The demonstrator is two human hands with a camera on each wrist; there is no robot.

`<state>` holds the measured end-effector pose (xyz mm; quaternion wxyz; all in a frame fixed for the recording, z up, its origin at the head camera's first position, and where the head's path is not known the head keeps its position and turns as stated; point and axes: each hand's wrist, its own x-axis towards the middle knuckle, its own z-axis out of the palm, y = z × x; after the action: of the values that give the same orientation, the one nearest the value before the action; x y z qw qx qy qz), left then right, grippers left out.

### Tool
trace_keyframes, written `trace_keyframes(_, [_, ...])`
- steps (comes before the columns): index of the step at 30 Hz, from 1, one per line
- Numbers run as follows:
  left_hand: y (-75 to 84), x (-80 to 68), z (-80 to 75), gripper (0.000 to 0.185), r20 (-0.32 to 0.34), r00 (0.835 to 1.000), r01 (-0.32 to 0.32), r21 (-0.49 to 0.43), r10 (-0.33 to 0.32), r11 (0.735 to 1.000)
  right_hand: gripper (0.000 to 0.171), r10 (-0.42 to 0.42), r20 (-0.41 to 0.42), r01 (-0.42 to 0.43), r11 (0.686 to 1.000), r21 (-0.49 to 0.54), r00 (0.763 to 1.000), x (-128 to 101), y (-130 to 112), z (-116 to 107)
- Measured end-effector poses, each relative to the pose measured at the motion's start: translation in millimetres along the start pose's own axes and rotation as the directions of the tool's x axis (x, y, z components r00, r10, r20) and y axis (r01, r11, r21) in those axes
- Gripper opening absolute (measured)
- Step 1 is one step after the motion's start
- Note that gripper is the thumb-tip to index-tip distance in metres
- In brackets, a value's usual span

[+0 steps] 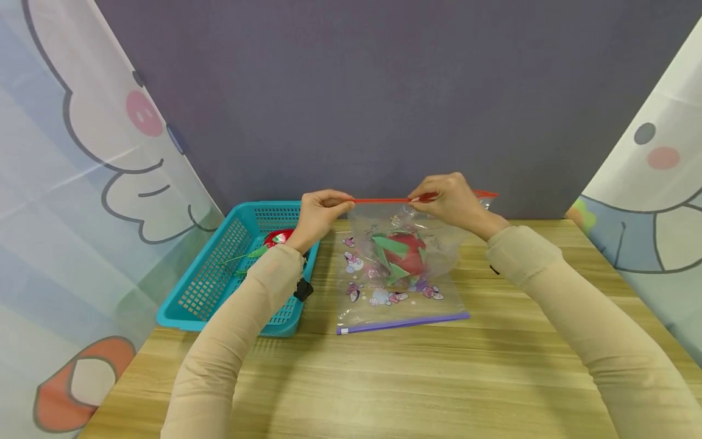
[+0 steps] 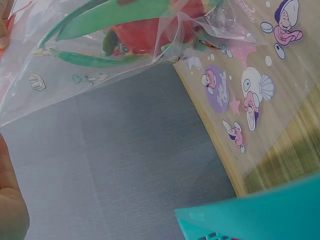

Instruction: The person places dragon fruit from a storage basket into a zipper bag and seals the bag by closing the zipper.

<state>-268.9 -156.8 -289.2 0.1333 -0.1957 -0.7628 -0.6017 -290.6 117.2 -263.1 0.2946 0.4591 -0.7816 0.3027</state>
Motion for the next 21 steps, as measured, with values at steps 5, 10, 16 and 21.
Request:
trace_keyframes(5, [1.2, -1.0, 0.6, 0.021, 0.001, 1.000, -0.004, -0.005, 0.004, 1.000, 0.008, 0.042, 0.003, -0.042, 0.999, 0.023, 0.999, -2.9, -1.0, -2.4])
trace_keyframes(10, [-0.2, -2.0, 0.0, 0.017, 0.000, 1.000, 0.004, -0.009, -0.004, 1.000, 0.009, 0.048, -0.017, -0.047, 0.997, 0.054, 0.999, -5.7, 0.1, -3.6])
trace_keyframes(16, [-1.7, -4.8, -1.3, 0.016, 0.001, 1.000, 0.017, 0.009, -0.017, 1.000, 0.009, 0.053, -0.026, -0.052, 0.997, 0.052, 0.998, -9.1, 2.1, -3.6])
trace_keyframes(21, [-0.2, -3.6, -2.7, 0.018, -0.002, 1.000, 0.009, 0.007, -0.009, 1.000, 0.009, 0.038, -0.032, -0.037, 0.998, 0.040, 0.999, -9.1, 3.3, -5.6])
